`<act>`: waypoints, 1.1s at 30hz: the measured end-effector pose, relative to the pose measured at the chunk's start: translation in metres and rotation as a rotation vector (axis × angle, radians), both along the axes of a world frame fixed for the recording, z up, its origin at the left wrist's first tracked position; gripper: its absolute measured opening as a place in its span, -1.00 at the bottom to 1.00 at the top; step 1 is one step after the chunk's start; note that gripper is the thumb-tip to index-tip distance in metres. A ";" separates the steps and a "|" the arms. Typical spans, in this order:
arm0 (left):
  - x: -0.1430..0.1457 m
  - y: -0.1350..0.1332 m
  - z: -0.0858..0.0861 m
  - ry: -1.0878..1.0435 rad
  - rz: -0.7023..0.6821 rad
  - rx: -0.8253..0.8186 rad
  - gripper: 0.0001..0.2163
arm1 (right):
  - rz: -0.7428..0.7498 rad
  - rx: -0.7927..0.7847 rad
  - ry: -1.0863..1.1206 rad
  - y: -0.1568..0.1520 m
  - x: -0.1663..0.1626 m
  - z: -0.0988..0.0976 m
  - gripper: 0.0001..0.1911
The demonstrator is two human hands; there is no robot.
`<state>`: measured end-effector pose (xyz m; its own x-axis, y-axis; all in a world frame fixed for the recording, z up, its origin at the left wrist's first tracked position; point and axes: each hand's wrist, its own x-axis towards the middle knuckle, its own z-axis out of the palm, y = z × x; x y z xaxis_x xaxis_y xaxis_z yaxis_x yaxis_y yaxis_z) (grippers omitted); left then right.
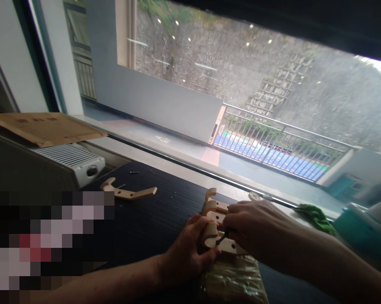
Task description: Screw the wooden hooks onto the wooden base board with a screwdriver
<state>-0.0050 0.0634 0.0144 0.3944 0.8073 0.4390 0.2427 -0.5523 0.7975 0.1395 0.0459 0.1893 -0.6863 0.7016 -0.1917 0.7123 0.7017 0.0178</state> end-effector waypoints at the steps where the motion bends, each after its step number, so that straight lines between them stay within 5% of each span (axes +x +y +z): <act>1: 0.000 0.000 0.000 0.000 0.002 0.002 -0.72 | 0.008 0.000 0.007 0.001 0.001 -0.001 -0.84; 15: 0.001 0.001 -0.003 -0.017 0.016 0.025 -0.68 | -0.207 0.098 -0.041 0.009 0.020 -0.012 -0.78; 17: 0.001 0.001 -0.003 -0.020 0.014 0.020 -0.69 | -0.204 0.098 -0.075 0.002 0.013 -0.007 -0.90; 25: 0.002 0.001 -0.005 -0.025 0.024 0.012 -0.69 | 0.052 0.008 0.010 0.003 -0.001 -0.002 -0.88; 33: 0.001 0.001 -0.004 -0.034 0.019 0.001 -0.67 | -0.130 0.108 -0.023 0.011 0.012 -0.014 -0.78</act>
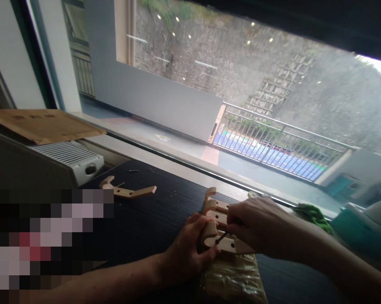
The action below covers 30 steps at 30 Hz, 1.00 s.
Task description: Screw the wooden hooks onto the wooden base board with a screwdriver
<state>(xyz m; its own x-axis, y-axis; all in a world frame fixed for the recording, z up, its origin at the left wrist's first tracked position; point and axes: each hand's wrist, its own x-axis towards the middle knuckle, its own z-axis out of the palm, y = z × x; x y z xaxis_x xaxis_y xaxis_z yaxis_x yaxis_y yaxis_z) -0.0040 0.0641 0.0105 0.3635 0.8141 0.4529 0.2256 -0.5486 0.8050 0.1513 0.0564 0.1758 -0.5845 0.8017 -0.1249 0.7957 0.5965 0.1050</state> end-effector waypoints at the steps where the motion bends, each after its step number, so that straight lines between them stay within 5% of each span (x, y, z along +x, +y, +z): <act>1: 0.000 0.000 0.000 0.002 0.000 -0.003 -0.66 | -0.032 0.005 -0.012 0.000 0.001 -0.001 -0.74; 7: 0.001 0.000 0.000 0.008 0.010 0.024 -0.68 | -0.097 0.029 -0.074 -0.009 -0.003 0.007 -0.85; 17: 0.001 0.000 0.000 0.000 0.013 0.039 -0.68 | 0.094 -0.110 -0.027 -0.015 -0.016 0.015 -0.86; 30: 0.002 -0.002 0.005 -0.022 0.047 0.021 -0.60 | -0.114 -0.041 0.060 0.003 0.016 -0.001 -0.76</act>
<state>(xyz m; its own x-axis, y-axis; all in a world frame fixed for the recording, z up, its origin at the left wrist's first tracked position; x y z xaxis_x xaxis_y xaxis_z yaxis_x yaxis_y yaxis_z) -0.0021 0.0617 0.0151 0.3152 0.8201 0.4775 0.2337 -0.5548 0.7985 0.1674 0.0593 0.1745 -0.4972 0.8585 -0.1260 0.8628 0.5044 0.0323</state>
